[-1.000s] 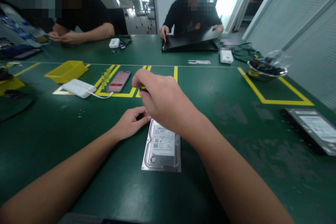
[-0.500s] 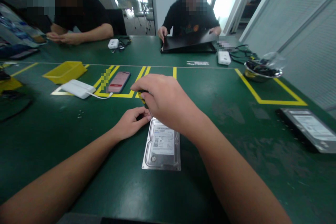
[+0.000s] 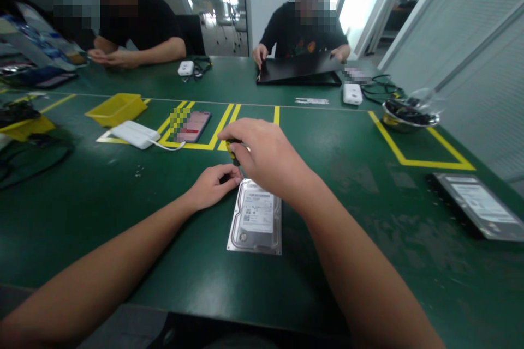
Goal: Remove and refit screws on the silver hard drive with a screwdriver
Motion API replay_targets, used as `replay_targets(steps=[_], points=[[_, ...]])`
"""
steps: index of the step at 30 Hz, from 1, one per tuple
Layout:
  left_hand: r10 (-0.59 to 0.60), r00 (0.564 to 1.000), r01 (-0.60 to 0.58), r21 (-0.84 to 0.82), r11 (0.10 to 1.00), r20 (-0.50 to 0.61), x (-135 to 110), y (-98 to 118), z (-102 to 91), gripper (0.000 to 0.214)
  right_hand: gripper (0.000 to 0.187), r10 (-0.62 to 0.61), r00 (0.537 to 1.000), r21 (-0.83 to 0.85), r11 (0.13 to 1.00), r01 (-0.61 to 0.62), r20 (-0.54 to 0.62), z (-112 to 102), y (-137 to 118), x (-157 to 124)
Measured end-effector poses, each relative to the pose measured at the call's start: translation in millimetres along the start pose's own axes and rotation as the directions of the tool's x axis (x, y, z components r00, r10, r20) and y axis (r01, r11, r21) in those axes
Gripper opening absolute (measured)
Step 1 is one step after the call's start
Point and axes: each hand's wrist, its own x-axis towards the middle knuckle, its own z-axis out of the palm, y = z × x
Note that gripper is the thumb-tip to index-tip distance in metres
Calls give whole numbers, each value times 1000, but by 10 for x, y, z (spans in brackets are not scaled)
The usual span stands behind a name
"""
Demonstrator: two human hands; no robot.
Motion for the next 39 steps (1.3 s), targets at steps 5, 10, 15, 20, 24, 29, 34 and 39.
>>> replay_targets(steps=[5,10,15,20,24,29,34,39], points=[[3,1000,-3,12,1000,-4,-9,20,-6,17,26,2,1000,-14,1000,-2,8,-21,0,-1],[7,1000,-7,13,1000,2,-10,36,-3,19,26,1,1000,15,1000,-1,31,-41,-9,-9],[11,1000,-11,15,1000,1,-17,37,1,20,25,11,1000,43,999,-11,9,-54,-4,-8],[10,1000,-10,19,1000,1,-22,33,2,21,24,24,1000,35,999,-24,-4,-64,16,-14],[10,1000,-10,23,1000,3,-23,33,-2,21,24,17,1000,25,1000,-17,-3,-71,29,-18],[8,1000,-8,22,1000,7,-26,41,-7,21,24,22,1000,23,999,-22,6,-80,16,-17],[3,1000,-3,21,1000,8,-30,49,-8,20,25,18,1000,16,1000,-18,11,-89,-9,-18],[1,1000,-1,25,1000,1,-27,41,3,20,26,-15,1000,2,1000,15,10,-85,-1,-17]])
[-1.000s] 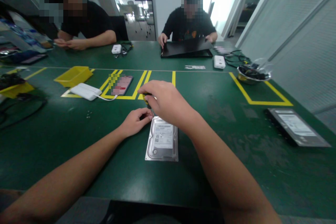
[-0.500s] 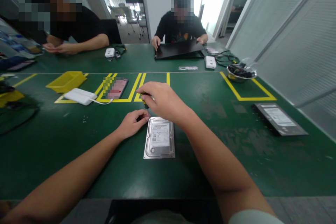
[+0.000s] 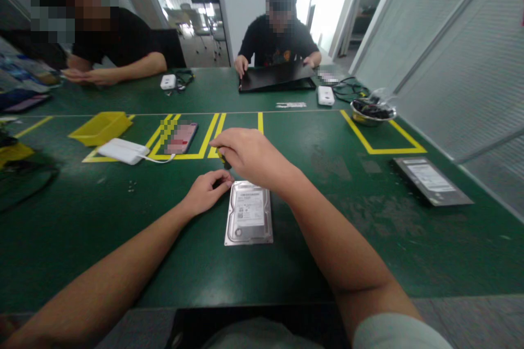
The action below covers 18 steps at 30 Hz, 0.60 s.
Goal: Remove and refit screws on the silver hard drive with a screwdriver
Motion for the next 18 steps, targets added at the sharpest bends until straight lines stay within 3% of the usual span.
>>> replay_targets(steps=[9,18], points=[[10,1000,-10,6,1000,-11,8,-8,-1,17,15,-20,1000,-61,998,18,-23,47,20,24],[9,1000,-9,14,1000,-18,-7,-18,-1,14,21,13,999,-45,999,-15,-51,90,40,1]])
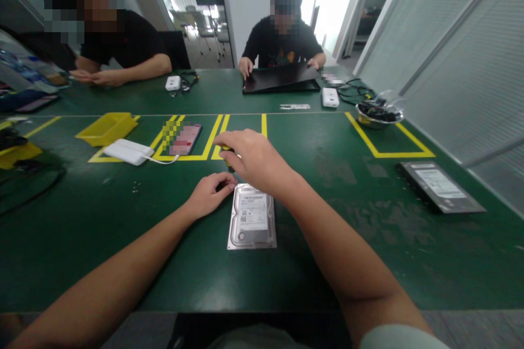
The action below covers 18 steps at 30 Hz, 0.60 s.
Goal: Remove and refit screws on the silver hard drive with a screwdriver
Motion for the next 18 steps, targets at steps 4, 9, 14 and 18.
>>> replay_targets(steps=[4,9,14,18], points=[[-1,1000,1,3,1000,-3,4,1,0,14,18,-45,999,3,999,45,2,-6,10,-6],[0,1000,0,2,1000,-5,5,1,3,14,16,-48,999,13,999,48,13,-21,14,11],[9,1000,-9,-9,1000,-5,4,-11,4,14,16,-54,998,47,997,54,17,-28,17,7],[22,1000,-21,-21,1000,7,16,-40,-3,14,15,-49,999,65,997,48,20,-32,8,10]])
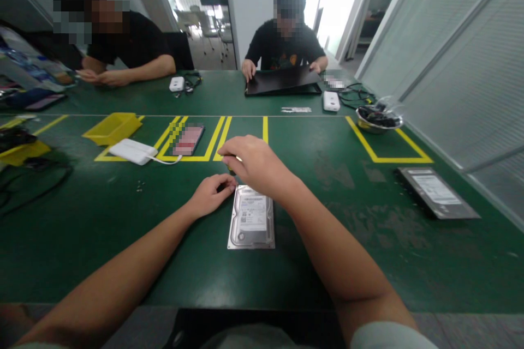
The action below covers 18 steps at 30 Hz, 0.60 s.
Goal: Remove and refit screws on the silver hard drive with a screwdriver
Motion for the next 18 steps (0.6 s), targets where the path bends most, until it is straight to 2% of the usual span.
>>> replay_targets(steps=[8,18], points=[[-11,1000,10,-21,1000,-19,19,-43,18,16,14,-4,999,20,1000,3,33,-1,-42,7],[-52,999,52,-40,998,-12,23,13,2,21,15,-8,997,23,1000,7,71,-27,-93,6]])
